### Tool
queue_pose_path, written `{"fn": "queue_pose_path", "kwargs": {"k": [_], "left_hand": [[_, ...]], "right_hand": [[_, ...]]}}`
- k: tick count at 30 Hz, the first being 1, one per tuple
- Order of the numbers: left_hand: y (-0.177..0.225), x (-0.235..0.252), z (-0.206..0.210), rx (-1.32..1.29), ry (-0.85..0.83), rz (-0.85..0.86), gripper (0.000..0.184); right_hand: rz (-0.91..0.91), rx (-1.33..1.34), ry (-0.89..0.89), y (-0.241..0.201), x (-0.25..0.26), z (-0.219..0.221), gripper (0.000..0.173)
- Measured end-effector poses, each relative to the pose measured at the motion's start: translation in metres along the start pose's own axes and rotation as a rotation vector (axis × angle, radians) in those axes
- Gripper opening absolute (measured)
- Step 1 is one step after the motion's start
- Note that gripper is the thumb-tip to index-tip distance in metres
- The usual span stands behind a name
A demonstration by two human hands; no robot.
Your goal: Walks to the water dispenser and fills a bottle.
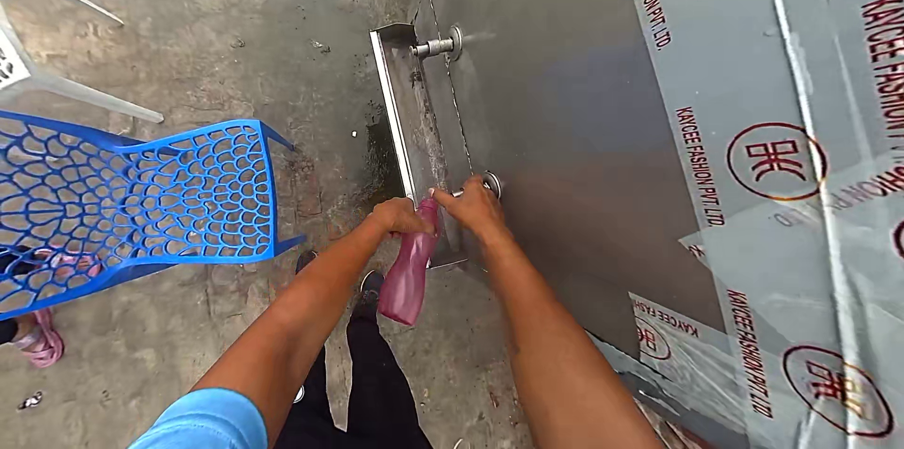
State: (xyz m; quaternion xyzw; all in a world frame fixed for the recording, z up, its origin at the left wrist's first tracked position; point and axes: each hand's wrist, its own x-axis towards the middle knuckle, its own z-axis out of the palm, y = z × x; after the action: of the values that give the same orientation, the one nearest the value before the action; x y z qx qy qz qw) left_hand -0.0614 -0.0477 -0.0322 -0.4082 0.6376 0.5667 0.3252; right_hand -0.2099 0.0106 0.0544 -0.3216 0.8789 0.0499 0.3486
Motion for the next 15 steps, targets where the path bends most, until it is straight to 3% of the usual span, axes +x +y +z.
{"fn": "queue_pose_path", "kwargs": {"k": [7,12,15], "left_hand": [[-0.001,-0.011,0.038,0.154,0.435,0.080,0.077],[0.001,-0.006,0.041,0.149,0.531,0.147,0.080],[0.000,0.000,0.038,0.143,0.568,0.194,0.076]], "right_hand": [[0.078,-0.119,0.024,-0.010,-0.015,-0.002,0.104],[0.015,-0.242,0.201,-0.004,-0.029,0.010,0.091],[0.004,-0.299,0.173,-0.003,-0.023,0.013,0.088]]}}
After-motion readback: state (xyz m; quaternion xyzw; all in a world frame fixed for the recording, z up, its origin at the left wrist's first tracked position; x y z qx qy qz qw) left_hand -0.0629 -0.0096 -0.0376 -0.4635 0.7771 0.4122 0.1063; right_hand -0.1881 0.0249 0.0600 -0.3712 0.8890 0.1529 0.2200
